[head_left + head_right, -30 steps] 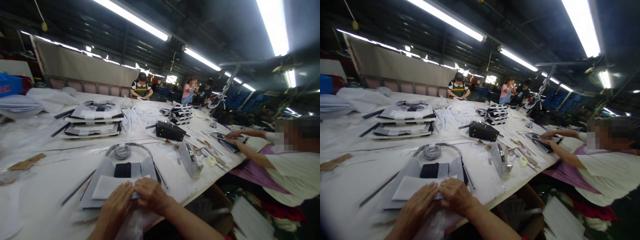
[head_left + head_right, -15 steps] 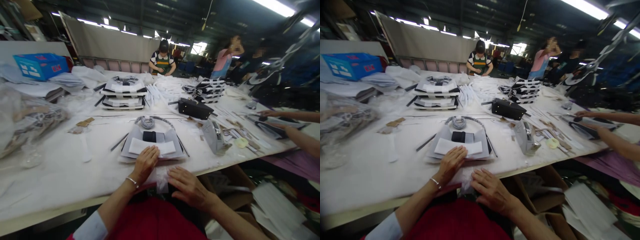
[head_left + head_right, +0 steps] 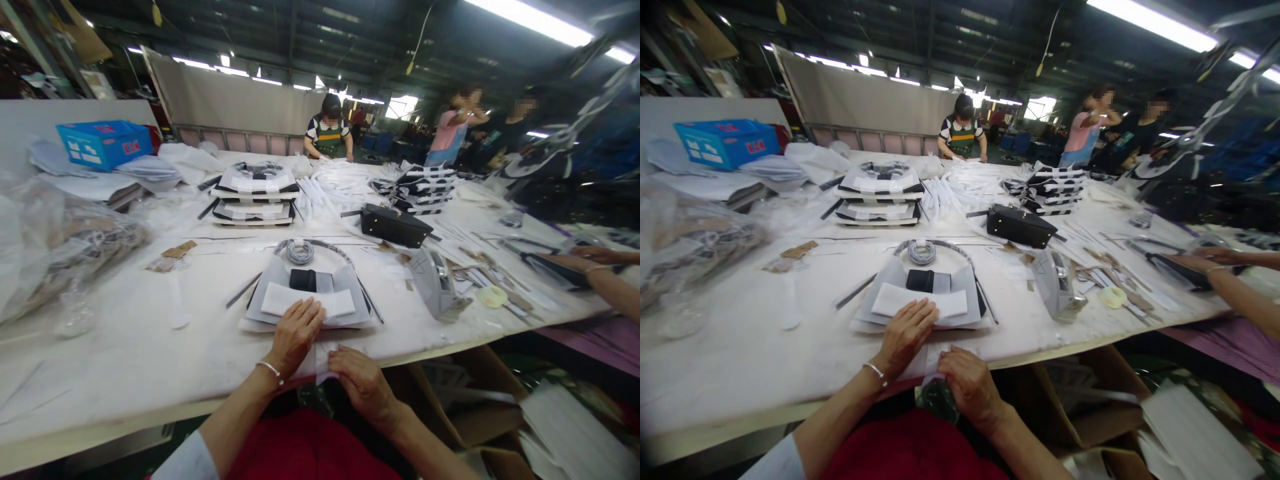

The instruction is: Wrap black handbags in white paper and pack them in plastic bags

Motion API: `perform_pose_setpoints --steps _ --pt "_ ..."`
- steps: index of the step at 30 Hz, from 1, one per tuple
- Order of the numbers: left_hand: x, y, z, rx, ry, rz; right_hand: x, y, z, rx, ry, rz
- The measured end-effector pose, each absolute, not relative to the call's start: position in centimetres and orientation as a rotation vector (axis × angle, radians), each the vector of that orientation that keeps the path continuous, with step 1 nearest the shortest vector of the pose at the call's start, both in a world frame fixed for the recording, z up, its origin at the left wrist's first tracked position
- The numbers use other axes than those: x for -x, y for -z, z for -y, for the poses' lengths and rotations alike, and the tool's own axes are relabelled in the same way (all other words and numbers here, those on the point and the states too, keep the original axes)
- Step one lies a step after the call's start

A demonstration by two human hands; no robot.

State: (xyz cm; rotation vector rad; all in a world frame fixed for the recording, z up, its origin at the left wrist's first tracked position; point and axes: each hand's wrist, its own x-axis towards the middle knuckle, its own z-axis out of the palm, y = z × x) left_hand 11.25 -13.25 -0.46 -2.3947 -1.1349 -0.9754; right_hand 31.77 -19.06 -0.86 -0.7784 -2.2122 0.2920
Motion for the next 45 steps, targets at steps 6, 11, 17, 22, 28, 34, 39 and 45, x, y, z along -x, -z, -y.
perform_pose_setpoints --steps 6,11,17,22,28,34,39,45 --pt "-11.5 0.7 13.3 2.396 0.953 1.19 -31.9 1.1 20.0 0.861 -0.457 2.137" --pt "-11.6 1.0 13.5 2.378 0.979 1.193 -32.0 -0.7 18.8 0.905 -0.387 2.084" --pt "-11.7 0.9 13.8 2.402 0.991 1.203 -31.1 -5.9 14.4 0.955 -0.028 2.253" --pt "-11.8 1.1 13.9 2.408 1.003 1.242 -30.5 -7.4 12.9 0.909 0.061 2.399" --pt "-11.7 -0.6 14.5 2.559 0.977 1.372 -30.3 -8.0 10.5 1.442 -0.378 2.476" --pt "-12.8 -2.5 14.7 2.523 1.05 1.663 -30.1 -9.7 8.7 1.557 -0.731 2.365" --pt "-13.4 -1.8 14.6 2.422 1.063 1.623 -30.1 -9.8 9.6 1.48 -0.758 2.394" --pt "-13.1 -1.2 14.5 2.394 1.091 1.563 -30.4 -9.4 9.5 1.426 -0.759 2.43"
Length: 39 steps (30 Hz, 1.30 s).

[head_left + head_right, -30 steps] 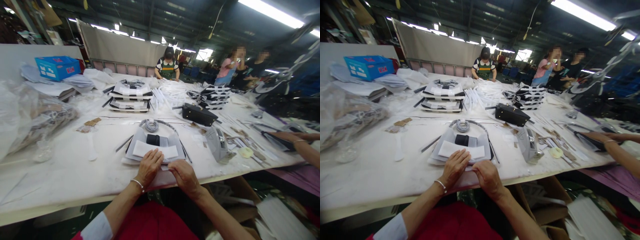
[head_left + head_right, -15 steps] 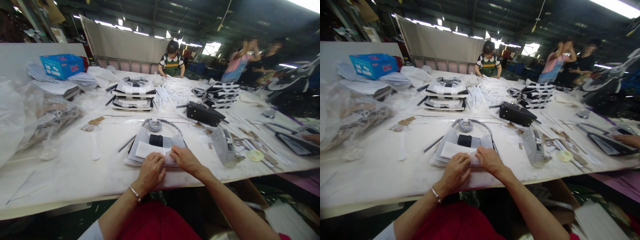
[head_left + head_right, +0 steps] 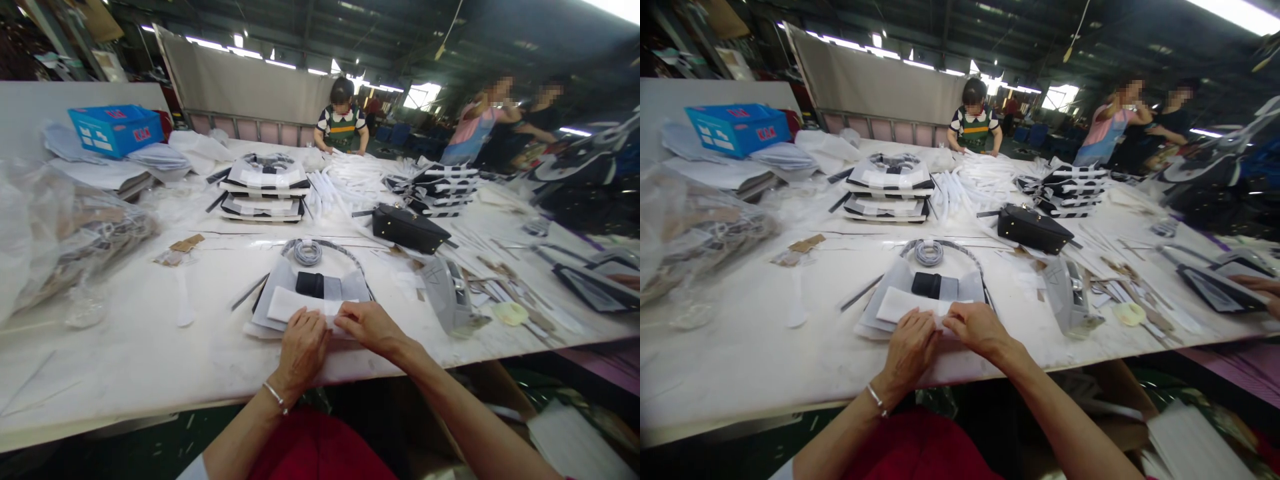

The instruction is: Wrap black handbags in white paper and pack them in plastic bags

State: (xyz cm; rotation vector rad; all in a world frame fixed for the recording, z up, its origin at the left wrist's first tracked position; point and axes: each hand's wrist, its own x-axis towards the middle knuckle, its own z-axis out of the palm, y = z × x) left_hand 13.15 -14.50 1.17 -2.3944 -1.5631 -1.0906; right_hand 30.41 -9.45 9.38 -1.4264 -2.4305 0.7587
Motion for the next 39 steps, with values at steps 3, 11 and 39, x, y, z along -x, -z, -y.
perform_pose_setpoints --steps 3,11,39 --pt "-13.6 -1.5 14.3 2.329 1.032 1.629 -30.3 -8.9 8.5 1.517 -0.69 2.401" --pt "-14.5 -2.0 13.4 2.232 0.817 1.777 -29.6 -6.7 6.9 1.593 -0.673 2.3" --pt "-13.0 -0.5 14.7 2.408 0.94 1.275 -29.8 -6.7 5.5 1.67 -0.712 2.032"
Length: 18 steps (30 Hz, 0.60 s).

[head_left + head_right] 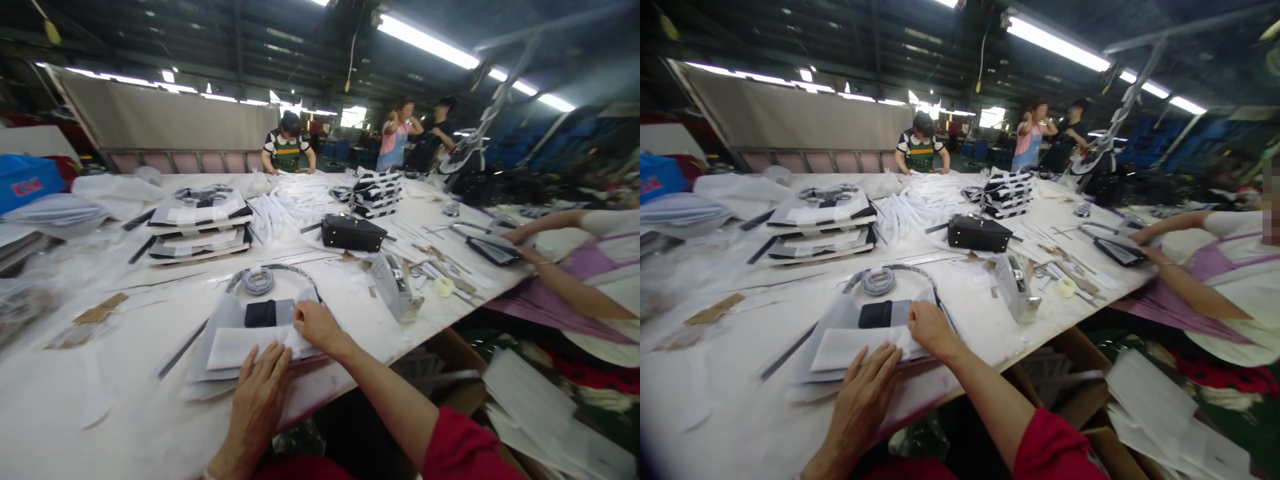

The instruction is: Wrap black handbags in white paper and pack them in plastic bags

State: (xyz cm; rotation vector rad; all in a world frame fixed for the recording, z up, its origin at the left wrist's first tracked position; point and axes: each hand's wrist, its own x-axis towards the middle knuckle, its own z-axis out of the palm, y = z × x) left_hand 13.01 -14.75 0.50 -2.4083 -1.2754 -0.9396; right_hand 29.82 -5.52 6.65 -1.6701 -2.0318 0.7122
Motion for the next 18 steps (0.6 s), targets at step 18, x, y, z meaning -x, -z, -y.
perform_pose_setpoints --steps 18 --pt "-12.5 0.1 13.8 2.374 0.901 1.127 -58.3 -8.6 6.3 2.104 -0.756 1.064"
